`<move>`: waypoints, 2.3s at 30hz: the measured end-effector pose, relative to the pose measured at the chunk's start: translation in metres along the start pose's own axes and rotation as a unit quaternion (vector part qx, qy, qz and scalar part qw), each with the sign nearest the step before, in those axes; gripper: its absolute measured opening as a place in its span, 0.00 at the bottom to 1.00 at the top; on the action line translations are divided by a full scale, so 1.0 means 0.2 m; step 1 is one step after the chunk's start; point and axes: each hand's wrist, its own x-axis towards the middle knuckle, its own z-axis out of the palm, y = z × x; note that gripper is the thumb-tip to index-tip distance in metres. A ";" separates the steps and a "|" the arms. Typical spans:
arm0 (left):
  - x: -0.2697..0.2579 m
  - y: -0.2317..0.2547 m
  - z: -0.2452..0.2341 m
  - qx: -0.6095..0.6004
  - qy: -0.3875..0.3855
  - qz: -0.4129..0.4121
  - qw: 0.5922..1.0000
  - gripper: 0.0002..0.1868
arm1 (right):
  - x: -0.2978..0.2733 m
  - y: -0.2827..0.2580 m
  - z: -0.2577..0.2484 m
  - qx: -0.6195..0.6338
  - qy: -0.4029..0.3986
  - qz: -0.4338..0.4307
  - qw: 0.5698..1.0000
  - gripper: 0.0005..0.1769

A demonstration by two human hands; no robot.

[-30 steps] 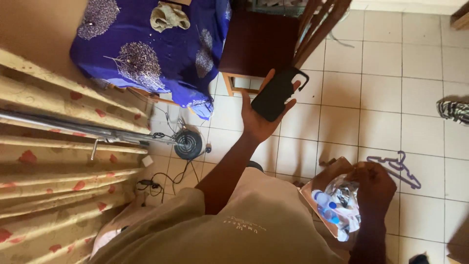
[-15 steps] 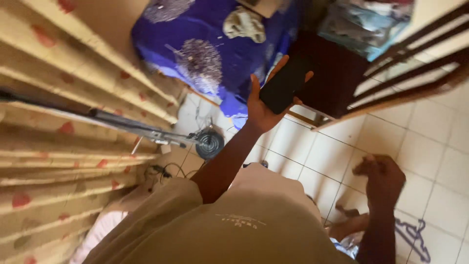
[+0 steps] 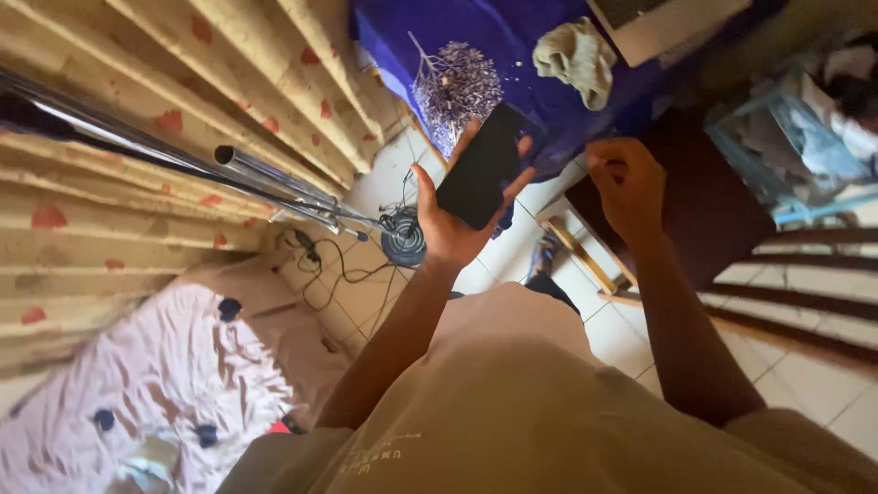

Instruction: The person is cleaning objects with a piece of cloth.

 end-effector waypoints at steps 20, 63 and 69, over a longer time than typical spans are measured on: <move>0.80 -0.35 -0.07 0.046 0.096 0.304 0.947 0.51 | 1.37 1.33 0.47 -0.311 -0.406 -0.160 0.844 0.45; 0.03 -0.03 -0.24 -0.010 0.098 0.261 0.960 0.38 | 0.42 -0.62 0.57 -0.076 -0.285 -0.387 0.874 0.32; 0.02 -0.03 -0.11 0.027 0.066 0.290 0.954 0.36 | 0.21 -0.69 0.50 -0.010 -0.290 -0.422 0.859 0.28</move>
